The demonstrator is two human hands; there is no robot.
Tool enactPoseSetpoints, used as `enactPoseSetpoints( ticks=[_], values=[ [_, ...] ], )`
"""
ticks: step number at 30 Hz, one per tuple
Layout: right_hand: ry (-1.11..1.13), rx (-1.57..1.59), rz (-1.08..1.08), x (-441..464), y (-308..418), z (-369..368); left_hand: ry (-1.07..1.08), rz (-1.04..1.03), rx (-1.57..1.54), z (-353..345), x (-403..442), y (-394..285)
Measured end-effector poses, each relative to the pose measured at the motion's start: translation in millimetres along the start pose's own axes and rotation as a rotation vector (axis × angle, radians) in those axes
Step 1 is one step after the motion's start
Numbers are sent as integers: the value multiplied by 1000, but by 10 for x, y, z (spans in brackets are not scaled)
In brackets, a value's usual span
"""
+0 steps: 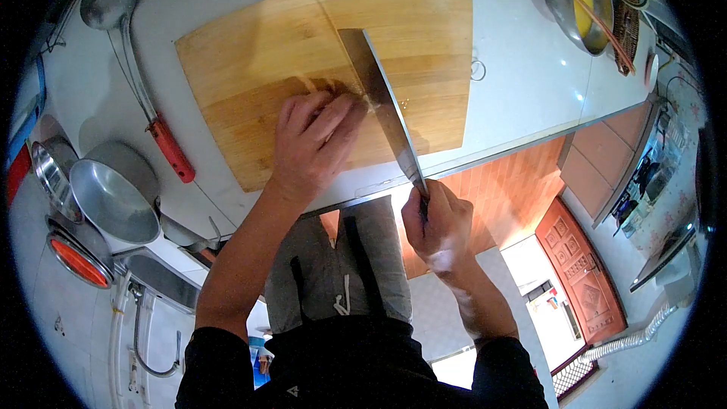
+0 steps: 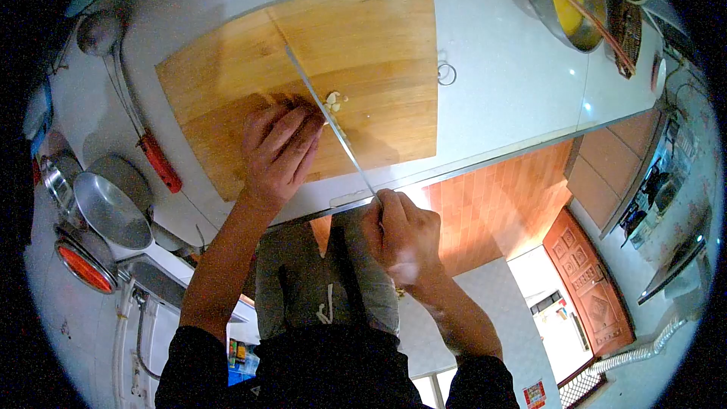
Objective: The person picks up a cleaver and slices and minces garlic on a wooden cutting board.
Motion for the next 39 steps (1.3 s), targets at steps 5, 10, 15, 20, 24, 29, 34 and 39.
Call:
enactPoseSetpoints(
  ticks=[5,10,15,20,24,29,34,39],
  values=[
    [19,-3,-13,38,-10,-50,27,-1,12,54,39,-16],
    [2,-44,-1,107,39,-82,17,7,-1,34,8,-9],
    [-53,11,29,73,99,-31,-3,13,-10,-4,-54,7],
    [-5,10,-15,2,68,-10,-26,5,-3,15,-18,-3],
    [9,9,-17,32,66,-29,2,-2,3,52,27,-10],
    [34,-45,-38,84,54,-93,-22,21,-16,28,8,-21],
    [2,-42,-70,107,61,-104,-15,15,-34,33,9,8],
    [-1,10,-96,20,80,-36,-37,72,-58,1,-9,13]
  ],
)
Point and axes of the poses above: each hand's wrist, its own x-axis towards the middle knuckle, its own z-axis out of the back of the hand, y = z × x, the point moved 3 cm from there along x, towards the middle knuckle, and after that the axes turned 7 degrees about x, right-handed, at the moved point
